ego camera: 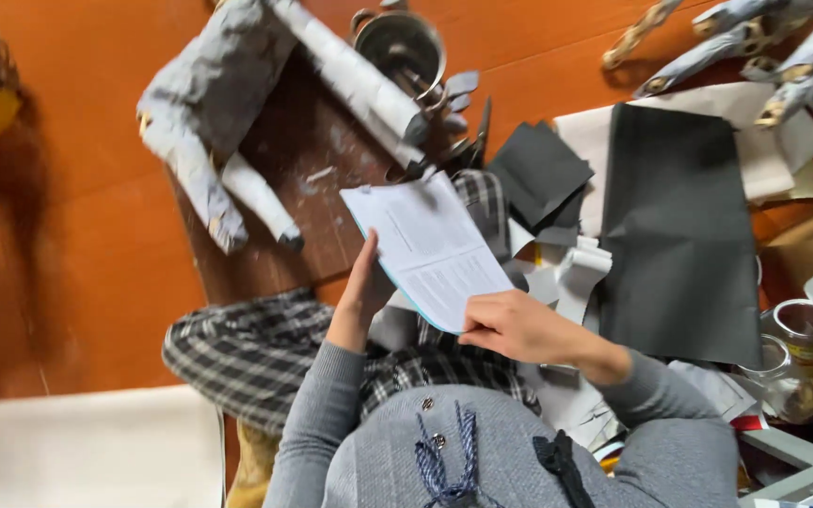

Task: Wrapping paper strips around a giraffe frame to create a paper-mache sculpture

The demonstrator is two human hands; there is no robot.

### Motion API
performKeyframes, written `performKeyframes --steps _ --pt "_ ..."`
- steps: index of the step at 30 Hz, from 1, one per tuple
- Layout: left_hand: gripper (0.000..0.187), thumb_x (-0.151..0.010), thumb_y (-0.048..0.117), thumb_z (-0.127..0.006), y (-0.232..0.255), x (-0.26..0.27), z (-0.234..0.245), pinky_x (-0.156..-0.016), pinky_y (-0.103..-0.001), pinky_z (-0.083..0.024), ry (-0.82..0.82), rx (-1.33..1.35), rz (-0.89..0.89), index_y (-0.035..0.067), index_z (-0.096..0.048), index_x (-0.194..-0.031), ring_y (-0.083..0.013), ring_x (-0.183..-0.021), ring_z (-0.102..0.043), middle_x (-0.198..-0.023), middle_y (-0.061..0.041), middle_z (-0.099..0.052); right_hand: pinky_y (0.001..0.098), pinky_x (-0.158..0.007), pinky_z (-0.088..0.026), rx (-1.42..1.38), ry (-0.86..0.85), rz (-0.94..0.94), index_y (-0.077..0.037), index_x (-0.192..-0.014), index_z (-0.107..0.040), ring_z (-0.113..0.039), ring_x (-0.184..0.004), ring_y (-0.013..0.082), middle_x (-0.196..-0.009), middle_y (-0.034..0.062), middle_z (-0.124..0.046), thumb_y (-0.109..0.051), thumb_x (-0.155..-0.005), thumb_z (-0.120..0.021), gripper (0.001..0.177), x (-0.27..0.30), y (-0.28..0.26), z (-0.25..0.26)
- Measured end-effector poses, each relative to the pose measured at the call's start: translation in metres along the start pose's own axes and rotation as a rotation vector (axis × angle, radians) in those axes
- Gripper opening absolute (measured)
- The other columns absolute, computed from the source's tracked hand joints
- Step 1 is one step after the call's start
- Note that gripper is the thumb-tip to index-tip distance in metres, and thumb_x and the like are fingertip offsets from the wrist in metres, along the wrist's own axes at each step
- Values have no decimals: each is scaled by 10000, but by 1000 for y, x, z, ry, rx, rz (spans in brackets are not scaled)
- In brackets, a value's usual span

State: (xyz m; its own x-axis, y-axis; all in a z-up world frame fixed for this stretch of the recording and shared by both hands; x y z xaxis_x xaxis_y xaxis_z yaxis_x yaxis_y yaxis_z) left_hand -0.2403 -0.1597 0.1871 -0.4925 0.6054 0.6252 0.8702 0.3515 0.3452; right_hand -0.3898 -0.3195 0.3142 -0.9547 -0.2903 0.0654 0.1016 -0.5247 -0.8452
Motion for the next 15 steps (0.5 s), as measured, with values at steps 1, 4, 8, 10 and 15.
performKeyframes --steps 1,4,8,10,15 --pt "1014 -888 613 -575 -6 -14 26 -1133 -664 -131 17 15 -4 19 -84 -1548 -484 -1423 -198 -1562 -325 -106 336 -583 -504 -9 -21 2 -93 -791 -567 -616 -617 262 -661 56 -568 -108 -890 -672 144 -5 8 -12" --pt "657 -994 329 -587 -20 -34 81 -1040 -697 -294 33 -43 -83 198 -254 -1545 -486 -1378 -327 -1556 -280 -204 307 -610 -476 -345 16 -165 -103 -746 -650 -522 -604 114 -614 18 -570 -140 -819 -754 132 -19 32 -49" --pt "592 -1044 327 -497 -17 -17 78 -1093 -622 -295 13 -144 -126 244 -207 -1554 -418 -1426 -254 -1594 -200 -164 273 -648 -471 -455 194 -138 -97 -764 -677 -536 -649 82 -666 -11 -608 -69 -839 -730 97 -33 36 -66" --pt "623 -1051 349 -477 -15 -14 76 -1098 -634 -280 6 -213 -120 257 -140 -1567 -434 -1439 -210 -1597 -208 -141 282 -643 -475 -444 215 -82 -89 -773 -666 -540 -639 98 -677 12 -616 -59 -861 -707 102 -37 11 -57" --pt "556 -1069 315 -468 -25 -58 131 -990 -560 -481 37 -204 -167 214 -222 -1557 -355 -1284 -505 -1484 -226 -400 580 -939 -552 -1121 -478 838 -105 -1200 -642 -616 -1167 447 -1287 286 -597 -422 -950 -614 406 -11 -83 -37"
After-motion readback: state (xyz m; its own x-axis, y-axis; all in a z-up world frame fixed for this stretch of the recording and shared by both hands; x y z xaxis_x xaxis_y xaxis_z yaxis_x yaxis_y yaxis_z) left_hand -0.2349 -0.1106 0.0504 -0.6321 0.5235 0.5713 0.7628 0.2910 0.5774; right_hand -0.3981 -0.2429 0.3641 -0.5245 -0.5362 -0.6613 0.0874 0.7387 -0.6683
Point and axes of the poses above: each hand's wrist, its own x-axis away from the middle knuckle, its own z-axis out of the back of the hand, y = z × x, the point moved 1 cm from there along -x, towards the middle knuckle
